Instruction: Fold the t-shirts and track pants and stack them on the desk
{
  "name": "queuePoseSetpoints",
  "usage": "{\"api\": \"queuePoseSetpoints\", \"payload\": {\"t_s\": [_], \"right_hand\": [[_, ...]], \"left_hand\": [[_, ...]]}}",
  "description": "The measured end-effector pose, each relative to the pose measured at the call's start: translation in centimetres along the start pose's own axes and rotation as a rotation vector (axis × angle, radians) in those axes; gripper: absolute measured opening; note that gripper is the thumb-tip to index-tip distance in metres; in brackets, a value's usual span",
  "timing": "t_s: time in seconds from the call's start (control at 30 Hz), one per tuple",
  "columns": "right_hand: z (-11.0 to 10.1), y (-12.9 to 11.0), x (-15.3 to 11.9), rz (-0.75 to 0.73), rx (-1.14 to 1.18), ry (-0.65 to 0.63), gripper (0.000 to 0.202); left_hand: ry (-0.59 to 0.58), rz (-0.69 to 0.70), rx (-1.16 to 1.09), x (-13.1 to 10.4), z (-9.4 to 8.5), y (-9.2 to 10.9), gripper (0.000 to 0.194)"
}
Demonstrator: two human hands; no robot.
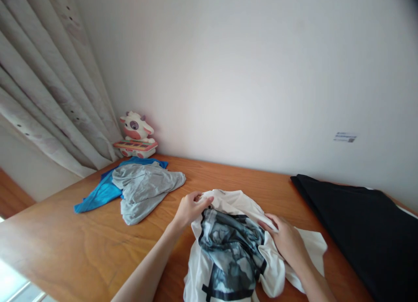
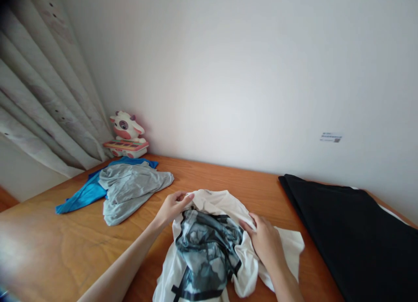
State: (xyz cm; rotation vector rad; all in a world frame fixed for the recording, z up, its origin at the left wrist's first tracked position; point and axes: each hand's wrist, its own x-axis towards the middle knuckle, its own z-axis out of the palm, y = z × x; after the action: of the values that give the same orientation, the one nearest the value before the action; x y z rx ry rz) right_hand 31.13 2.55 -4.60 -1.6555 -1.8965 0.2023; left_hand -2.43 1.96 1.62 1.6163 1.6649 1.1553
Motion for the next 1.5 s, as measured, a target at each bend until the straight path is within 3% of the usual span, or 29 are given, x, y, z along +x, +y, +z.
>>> {"api": "queuePoseSetpoints", "payload": {"t_s": [0.1,0.2,0.3,0.4,0.47,0.57,0.67,0.77,0.93,1.1,1.23,1.33,1.5], "right_hand": [[-0.4,-0.2,0.1,-0.024,0.001,-0.037,0.037],[-0.8,-0.7,0.3,-0.004,0.056,0.067,0.038],[-1.7,-1.2,0.6,0.161,0.156,0.285,0.038],[-3.0,-1.2,0.7,0.317,0.236,0.463,0.036],[-3.7,-1.0,0.7,0.342,0.334,0.509,0.029],[-4.4,-0.8,0.6,0.33,0.508,0.395,0.024],[-4.5,-1.0,0.5,0.335,0.492,0.216,0.045],[-4.2,-1.5,0.3,0.292,0.265,0.141,0.056],[-2.8,-1.9,0.1,0.094,-0.021,0.041,0.055],[-1.7,-1.4,0.4,-0.158,0.027,-0.048,0.039],[-1.6,-1.2,0.3,-0.169,0.104,0.079,0.034],[-1.9,-1.5,0.1,-0.134,0.129,0.171,0.034],[-3.0,-2.1,0.2,-0.141,0.223,0.422,0.033]], "left_hand": [[0.015,0.041,0.402,-0.1,-1.0,-0.3,0.043],[-0.032,0.097,0.551,0.1,-1.3,-0.8,0.021],[0.077,0.121,0.415,0.5,-1.2,-1.3,0.009],[0.301,0.226,0.198,0.7,-1.4,-1.2,0.021],[0.306,0.34,0.16,0.5,-1.9,-0.8,0.02],[0.05,0.42,0.205,0.2,-2.6,-0.4,0.013],[-0.127,0.306,0.233,0.1,-2.5,-0.7,0.038],[-0.075,0.168,0.318,0.2,-1.8,-1.1,0.051],[-0.052,0.158,0.493,-0.1,-1.2,-0.3,0.035],[-0.2,0.163,0.566,-0.6,-1.2,0.1,0.033],[-0.25,0.178,0.536,-0.4,-1.1,-0.4,0.026],[-0.144,0.212,0.388,0.0,-0.9,-0.7,0.018],[0.271,0.42,0.165,0.1,-0.7,-0.8,0.018]]}}
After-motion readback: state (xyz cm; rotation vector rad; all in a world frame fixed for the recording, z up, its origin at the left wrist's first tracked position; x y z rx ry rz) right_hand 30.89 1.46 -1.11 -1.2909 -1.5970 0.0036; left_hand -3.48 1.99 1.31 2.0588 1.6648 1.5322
